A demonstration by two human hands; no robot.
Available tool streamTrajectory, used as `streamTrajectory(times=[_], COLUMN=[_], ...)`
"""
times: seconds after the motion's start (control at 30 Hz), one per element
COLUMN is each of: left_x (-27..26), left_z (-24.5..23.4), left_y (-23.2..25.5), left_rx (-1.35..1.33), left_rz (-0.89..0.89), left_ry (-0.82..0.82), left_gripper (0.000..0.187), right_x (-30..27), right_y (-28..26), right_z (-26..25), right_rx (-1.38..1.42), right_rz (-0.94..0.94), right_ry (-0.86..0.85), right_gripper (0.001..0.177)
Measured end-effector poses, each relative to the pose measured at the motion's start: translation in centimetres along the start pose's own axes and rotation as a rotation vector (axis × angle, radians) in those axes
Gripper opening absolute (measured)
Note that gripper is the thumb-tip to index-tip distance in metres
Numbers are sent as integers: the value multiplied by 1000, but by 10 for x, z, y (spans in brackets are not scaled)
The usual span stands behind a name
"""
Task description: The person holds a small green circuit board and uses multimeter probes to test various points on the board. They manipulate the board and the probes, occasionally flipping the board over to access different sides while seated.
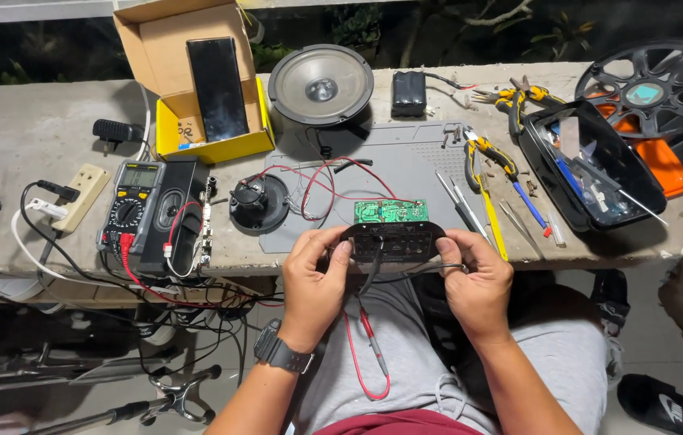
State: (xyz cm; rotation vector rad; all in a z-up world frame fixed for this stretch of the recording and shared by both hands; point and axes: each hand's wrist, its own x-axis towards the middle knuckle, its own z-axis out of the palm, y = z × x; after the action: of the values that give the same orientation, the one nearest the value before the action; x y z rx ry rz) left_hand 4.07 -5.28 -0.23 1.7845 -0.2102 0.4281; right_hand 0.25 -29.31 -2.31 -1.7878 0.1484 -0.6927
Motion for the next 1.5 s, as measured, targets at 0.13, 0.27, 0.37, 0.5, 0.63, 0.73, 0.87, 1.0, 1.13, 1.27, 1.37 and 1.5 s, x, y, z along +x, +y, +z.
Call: streamTrajectory(times=[0.13,0.27,0.37,0.5,0.63,0.73,0.87,1.0,1.13,1.27,1.37,1.5], left_x=[4,4,3,2,1,-1,-1,-1,0,0,3,6], left_z=[3,6,6,5,5,3,4,5,8,9,10,11], left_y=[0,-10,-12,-10,-10,-8,-8,-8,-11,-14,-14,-13], left_rx=[-46,-79,-72,-67,-60,24,27,39,53,-30,-111,-184], left_rz=[-46,-119,-137,-127,-119,-83,-83,-80,-121,-248,-288,-321], left_ry=[11,33,39,39,44,-9,-17,-21,-4,27,57,85], left_gripper=[23,28,25,21,21,17,16,16,14,14,13,12], right_x=[13,15,15,15,11,8,7,8,14,24,30,33], right_y=[-12,-4,-1,-3,-3,-2,0,-3,-7,-16,-20,-19], right_z=[0,3,4,3,2,0,0,0,1,4,5,5], right_rx=[-37,-26,-24,-16,-19,-124,-165,-206,-173,-74,24,83], right_rz=[-14,-5,3,22,37,77,76,77,121,239,230,235], right_ry=[-33,-29,-27,-32,-26,-48,-51,-54,-63,-64,-54,-48], right_gripper=[10,10,10,9,10,11,10,10,11,11,9,8])
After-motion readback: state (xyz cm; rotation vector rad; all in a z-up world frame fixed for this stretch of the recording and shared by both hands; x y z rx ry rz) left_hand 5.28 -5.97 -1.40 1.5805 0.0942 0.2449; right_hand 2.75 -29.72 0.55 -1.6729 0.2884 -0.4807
